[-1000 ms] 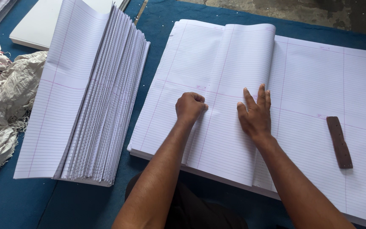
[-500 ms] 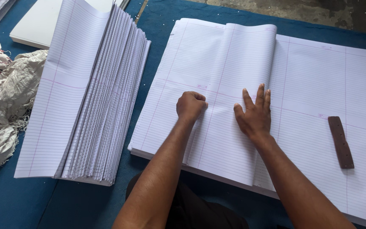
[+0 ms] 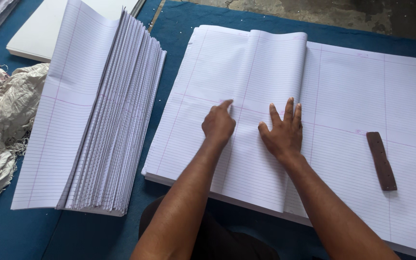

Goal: The person folds a stack of lined papers in half and uses a wooden block to press the crease. They repeat this process for multiple sheets, stacking the folded papers to the side.

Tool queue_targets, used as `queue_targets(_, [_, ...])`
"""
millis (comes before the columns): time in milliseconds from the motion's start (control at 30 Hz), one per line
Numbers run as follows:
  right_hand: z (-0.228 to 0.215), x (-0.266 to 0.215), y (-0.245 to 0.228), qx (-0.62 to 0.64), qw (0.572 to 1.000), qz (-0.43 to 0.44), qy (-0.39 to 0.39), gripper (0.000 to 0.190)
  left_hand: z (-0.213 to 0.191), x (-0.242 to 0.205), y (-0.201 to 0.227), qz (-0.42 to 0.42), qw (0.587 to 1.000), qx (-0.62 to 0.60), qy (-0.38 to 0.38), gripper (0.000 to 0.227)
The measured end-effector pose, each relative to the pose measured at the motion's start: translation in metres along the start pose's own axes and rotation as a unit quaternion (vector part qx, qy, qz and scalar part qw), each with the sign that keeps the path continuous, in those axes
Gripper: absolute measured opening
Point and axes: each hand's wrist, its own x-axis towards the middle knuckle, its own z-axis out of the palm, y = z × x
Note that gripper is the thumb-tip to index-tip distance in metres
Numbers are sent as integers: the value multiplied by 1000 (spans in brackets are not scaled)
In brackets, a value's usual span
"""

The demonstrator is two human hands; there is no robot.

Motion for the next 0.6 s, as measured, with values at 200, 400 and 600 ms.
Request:
queue_targets(200, [-12,5,17,84,995,-46,18,65,6,-1,19,98,979,172,-50,19])
queue_targets(400, [-26,17,76,102,988,-83,76,56,21,18,22,231,935,264,-44,13])
queue_targets(600, [-57,16,155,-64,994,-16,86,65,14,25,38,174,929,288,-153,17])
